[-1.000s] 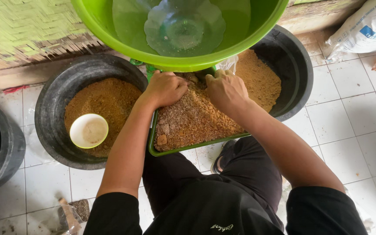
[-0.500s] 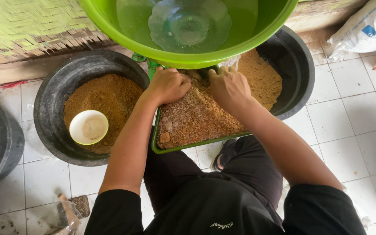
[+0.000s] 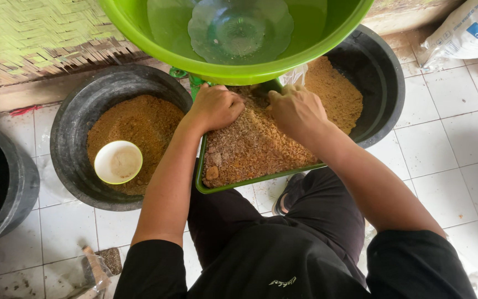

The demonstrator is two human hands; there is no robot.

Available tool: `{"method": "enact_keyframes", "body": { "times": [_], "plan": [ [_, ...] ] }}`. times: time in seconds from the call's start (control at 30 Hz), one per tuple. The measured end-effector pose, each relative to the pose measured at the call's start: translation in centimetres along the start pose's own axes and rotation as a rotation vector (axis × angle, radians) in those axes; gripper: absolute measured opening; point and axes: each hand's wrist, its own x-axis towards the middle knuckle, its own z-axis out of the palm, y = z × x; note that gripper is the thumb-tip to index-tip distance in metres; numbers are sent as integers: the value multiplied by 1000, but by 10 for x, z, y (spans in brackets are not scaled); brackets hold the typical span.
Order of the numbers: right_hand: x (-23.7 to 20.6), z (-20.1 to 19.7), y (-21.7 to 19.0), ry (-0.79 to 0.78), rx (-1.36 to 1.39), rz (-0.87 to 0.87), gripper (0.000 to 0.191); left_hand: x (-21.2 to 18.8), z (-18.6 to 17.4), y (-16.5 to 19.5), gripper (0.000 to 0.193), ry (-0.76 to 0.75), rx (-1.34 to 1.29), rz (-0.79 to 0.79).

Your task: The person operates a green grinding machine, using a wooden stick to push brown grain-like material from a hopper into the grinding mechanism. The processed material falls into a large black basin below. The person repeatedly scoops and pushes the material to ensure continuous processing.

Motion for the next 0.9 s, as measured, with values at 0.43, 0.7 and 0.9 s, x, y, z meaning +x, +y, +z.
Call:
{"method": "enact_keyframes", "body": {
  "times": [0.43,0.7,0.9],
  "plan": [
    [12,24,-1,-59,-28,45,33,1,-1,0,39,5,20,-10],
    [23,20,-3,-80,-3,-36,31,-2,-3,0,39,-32,54,-48],
    [27,24,-1,75,-68,-38,35,0,-3,-1,38,-73,42,-13]
  ]
}}
